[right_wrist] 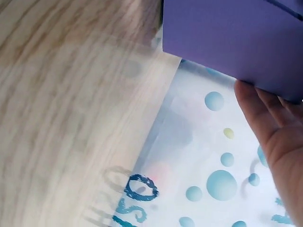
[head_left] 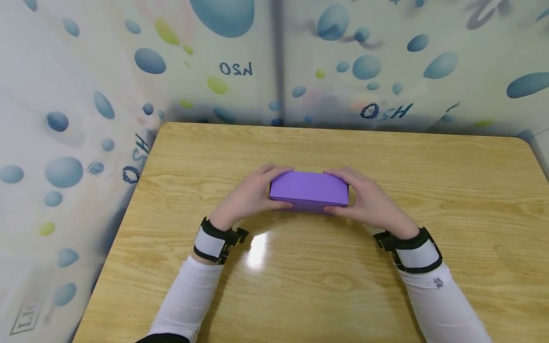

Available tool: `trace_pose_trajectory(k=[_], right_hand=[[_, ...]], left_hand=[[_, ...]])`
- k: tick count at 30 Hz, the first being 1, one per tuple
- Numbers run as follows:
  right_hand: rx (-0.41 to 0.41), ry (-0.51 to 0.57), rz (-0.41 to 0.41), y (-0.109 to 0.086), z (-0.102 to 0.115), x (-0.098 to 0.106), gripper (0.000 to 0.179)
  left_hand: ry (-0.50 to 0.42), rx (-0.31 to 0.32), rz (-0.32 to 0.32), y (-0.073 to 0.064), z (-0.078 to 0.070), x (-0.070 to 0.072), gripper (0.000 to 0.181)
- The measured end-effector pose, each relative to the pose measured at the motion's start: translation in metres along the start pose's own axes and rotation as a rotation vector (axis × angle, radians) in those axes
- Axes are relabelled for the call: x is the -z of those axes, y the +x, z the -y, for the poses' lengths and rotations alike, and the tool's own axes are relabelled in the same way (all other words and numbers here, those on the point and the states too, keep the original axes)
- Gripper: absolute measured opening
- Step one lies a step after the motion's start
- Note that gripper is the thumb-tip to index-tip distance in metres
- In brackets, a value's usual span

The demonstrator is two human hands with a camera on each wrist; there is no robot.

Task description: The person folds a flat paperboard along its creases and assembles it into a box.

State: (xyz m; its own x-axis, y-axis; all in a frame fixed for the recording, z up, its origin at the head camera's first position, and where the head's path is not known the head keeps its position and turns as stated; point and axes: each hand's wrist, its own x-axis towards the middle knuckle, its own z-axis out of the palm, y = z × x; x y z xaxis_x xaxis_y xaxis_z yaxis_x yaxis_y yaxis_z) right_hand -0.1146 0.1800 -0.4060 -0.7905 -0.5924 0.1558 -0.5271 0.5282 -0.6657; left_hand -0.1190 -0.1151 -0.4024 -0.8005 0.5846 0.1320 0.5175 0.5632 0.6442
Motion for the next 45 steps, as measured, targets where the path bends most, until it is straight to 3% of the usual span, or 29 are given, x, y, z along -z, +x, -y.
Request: trace_pose_trajectory(k=[7, 13, 18, 31, 33, 36, 40, 43, 45], right_hand=[[0.042, -0.09, -0.065, 0.0, 0.009, 0.002, 0.082], [0.072, -0.187, -0.098, 0.0, 0.013, 0.001, 0.088], [0.088, -0.235, -0.11, 0.001, 0.011, -0.002, 0.09], [0.031, -0.209, -0.097, 0.001, 0.009, -0.007, 0.085], [0.006, -0.16, -0.101, 0.0, 0.011, -0.006, 0.083], [-0.067, -0.064, -0.103, -0.001, 0.014, -0.006, 0.08], [-0.256, 0.081, -0.064, -0.003, 0.017, -0.006, 0.083], [-0.376, 0.144, -0.017, -0.004, 0.018, -0.007, 0.088], [-0.41, 0.147, 0.003, -0.004, 0.019, -0.007, 0.089]], left_hand=[[0.008, -0.089, -0.096, 0.002, -0.002, 0.001, 0.074], [0.037, -0.106, -0.149, 0.002, -0.005, 0.001, 0.075], [0.065, -0.1, -0.156, 0.003, -0.004, -0.002, 0.074], [0.058, -0.069, -0.142, 0.002, -0.003, -0.007, 0.076], [0.012, -0.028, -0.129, 0.002, -0.004, -0.007, 0.077], [-0.084, 0.099, -0.092, 0.0, -0.007, -0.007, 0.085], [-0.193, 0.274, -0.05, -0.001, -0.009, -0.007, 0.095], [-0.222, 0.333, -0.029, 0.0, -0.01, -0.007, 0.096], [-0.223, 0.348, -0.023, 0.0, -0.011, -0.008, 0.093]])
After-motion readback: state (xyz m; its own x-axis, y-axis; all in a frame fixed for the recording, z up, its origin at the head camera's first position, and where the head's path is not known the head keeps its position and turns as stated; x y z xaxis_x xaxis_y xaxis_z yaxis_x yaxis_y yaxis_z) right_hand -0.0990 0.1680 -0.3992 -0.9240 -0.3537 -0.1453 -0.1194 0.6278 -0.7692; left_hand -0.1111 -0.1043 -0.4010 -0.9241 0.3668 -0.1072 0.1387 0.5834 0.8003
